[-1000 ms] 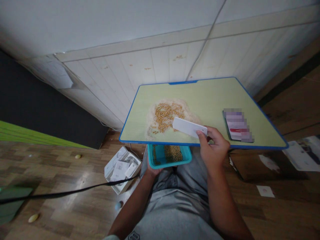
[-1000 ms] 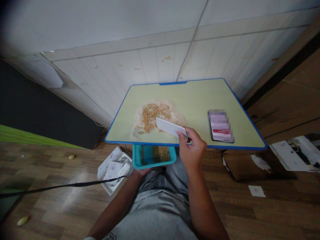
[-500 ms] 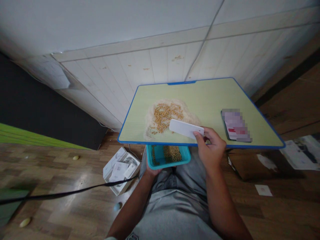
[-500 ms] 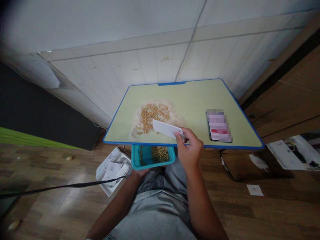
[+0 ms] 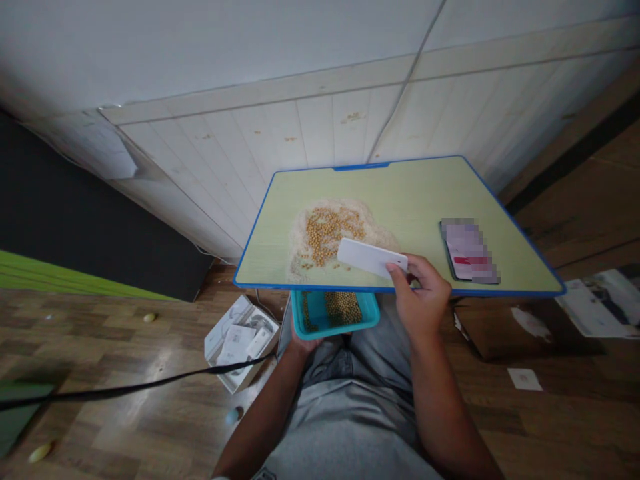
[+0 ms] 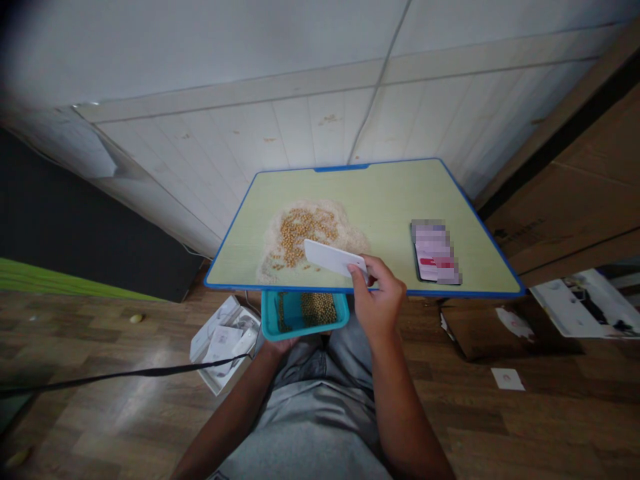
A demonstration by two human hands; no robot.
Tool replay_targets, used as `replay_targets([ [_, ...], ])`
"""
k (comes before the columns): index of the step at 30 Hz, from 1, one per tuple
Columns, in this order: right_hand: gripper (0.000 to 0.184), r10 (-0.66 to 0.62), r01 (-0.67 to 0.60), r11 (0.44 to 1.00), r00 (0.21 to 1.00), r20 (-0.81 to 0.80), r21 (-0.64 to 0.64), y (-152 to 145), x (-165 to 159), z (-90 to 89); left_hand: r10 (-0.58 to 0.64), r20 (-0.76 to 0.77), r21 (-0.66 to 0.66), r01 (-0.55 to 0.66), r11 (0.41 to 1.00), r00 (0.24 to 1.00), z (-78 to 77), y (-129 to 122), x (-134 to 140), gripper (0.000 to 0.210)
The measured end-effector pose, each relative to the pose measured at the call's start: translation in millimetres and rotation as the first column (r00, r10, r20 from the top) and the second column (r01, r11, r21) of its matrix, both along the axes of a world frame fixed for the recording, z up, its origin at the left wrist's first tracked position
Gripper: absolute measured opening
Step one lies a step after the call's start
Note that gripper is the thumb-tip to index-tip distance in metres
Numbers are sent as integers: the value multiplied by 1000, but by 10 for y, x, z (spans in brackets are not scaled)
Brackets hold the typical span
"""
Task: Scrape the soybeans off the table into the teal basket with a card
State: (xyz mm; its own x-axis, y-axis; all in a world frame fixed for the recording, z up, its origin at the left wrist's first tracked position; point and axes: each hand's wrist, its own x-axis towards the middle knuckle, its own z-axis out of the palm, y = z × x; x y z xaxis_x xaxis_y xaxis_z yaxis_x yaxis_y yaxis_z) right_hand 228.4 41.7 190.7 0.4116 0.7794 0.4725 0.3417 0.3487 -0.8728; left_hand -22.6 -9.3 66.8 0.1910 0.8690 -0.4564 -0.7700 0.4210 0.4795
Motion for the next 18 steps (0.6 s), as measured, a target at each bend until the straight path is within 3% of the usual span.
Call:
replay_targets([
  [8,22,26,-26,999,1000,-6,-31,7,-16,24,-10,-12,7,10,1000,1000,-238,11,-52,88],
  [12,18,42,-42,999,999,-17,-17,4,-37,34,-49,-4,38,49,998,999,-239,9,-76,98],
  [18,19,77,-78,996,997,-12,-42,-2,-51,31,-53,-36,29,54,998,998,-249,2,-100,97],
])
